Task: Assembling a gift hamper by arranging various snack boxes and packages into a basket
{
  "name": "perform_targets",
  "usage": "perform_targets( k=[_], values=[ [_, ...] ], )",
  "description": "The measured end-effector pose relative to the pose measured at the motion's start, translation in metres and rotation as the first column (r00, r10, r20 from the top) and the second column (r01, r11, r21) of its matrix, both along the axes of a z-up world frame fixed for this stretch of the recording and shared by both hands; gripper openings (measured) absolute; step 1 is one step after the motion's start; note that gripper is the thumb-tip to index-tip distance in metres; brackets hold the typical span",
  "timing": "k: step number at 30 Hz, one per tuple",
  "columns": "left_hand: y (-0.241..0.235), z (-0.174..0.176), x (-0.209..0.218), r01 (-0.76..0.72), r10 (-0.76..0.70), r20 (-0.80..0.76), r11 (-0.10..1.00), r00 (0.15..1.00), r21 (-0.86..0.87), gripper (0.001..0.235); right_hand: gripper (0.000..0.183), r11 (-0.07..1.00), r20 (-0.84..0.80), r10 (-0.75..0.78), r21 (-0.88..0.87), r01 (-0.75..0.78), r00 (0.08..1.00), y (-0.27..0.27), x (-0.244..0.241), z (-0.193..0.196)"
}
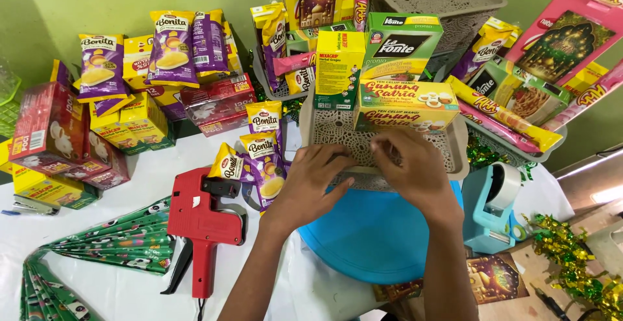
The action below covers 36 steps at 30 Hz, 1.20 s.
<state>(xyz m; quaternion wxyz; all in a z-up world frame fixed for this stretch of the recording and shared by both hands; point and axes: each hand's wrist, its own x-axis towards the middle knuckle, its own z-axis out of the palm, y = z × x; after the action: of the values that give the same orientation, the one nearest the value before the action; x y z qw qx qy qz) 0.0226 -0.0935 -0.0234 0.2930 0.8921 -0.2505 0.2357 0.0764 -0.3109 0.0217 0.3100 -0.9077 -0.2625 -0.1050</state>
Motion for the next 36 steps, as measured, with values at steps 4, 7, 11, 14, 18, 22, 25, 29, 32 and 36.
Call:
perform_targets(
  k=[4, 7, 11, 14, 18, 22, 25, 29, 32, 36],
  values=[
    [-0.002, 0.000, 0.001, -0.019, 0.019, 0.001, 1.000, 1.000, 0.009, 0.019, 0.015, 0.995, 0.326, 0.088, 0.012, -0.097, 0.941, 0.012, 0.030, 0.011],
    [-0.003, -0.001, 0.002, -0.034, 0.034, 0.022, 0.999, 0.999, 0.021, 0.020, 0.023, 0.984, 0.448, 0.128, 0.057, -0.171, 0.885, 0.032, 0.059, 0.028],
    [-0.003, -0.001, 0.002, -0.017, 0.017, -0.008, 1.000, 1.000, 0.005, 0.022, 0.032, 0.978, 0.410, 0.128, 0.098, -0.183, 0.903, 0.034, 0.097, 0.003],
    [-0.003, 0.001, 0.001, -0.022, 0.022, -0.020, 1.000, 1.000, 0.003, 0.022, 0.027, 0.991, 0.528, 0.075, 0.057, -0.124, 0.846, 0.037, 0.100, -0.007],
    [-0.003, 0.002, 0.000, -0.021, 0.022, -0.024, 0.999, 0.999, 0.024, 0.021, 0.026, 0.995, 0.585, 0.050, 0.037, -0.088, 0.810, 0.038, 0.100, -0.010],
    [-0.003, 0.000, 0.001, -0.021, 0.022, -0.026, 1.000, 0.999, 0.010, 0.020, 0.026, 0.999, 0.611, 0.032, -0.006, -0.036, 0.791, 0.036, 0.103, -0.017],
    [-0.004, 0.004, 0.000, -0.004, 0.004, -0.036, 1.000, 0.999, 0.002, 0.020, 0.035, 0.998, 0.602, -0.012, 0.063, -0.032, 0.799, 0.037, 0.101, -0.015],
    [-0.003, 0.003, 0.000, -0.007, 0.007, -0.028, 1.000, 1.000, 0.003, 0.018, 0.030, 0.998, 0.562, 0.011, 0.041, -0.041, 0.827, 0.035, 0.100, -0.015],
    [-0.003, 0.003, 0.001, -0.013, 0.013, -0.024, 1.000, 1.000, 0.005, 0.019, 0.026, 0.999, 0.544, 0.017, 0.030, -0.039, 0.839, 0.033, 0.102, -0.016],
    [-0.004, 0.001, 0.002, -0.024, 0.025, -0.022, 1.000, 0.999, 0.007, 0.021, 0.020, 0.989, 0.432, 0.083, 0.072, -0.126, 0.898, 0.023, 0.105, -0.012]
  ],
)
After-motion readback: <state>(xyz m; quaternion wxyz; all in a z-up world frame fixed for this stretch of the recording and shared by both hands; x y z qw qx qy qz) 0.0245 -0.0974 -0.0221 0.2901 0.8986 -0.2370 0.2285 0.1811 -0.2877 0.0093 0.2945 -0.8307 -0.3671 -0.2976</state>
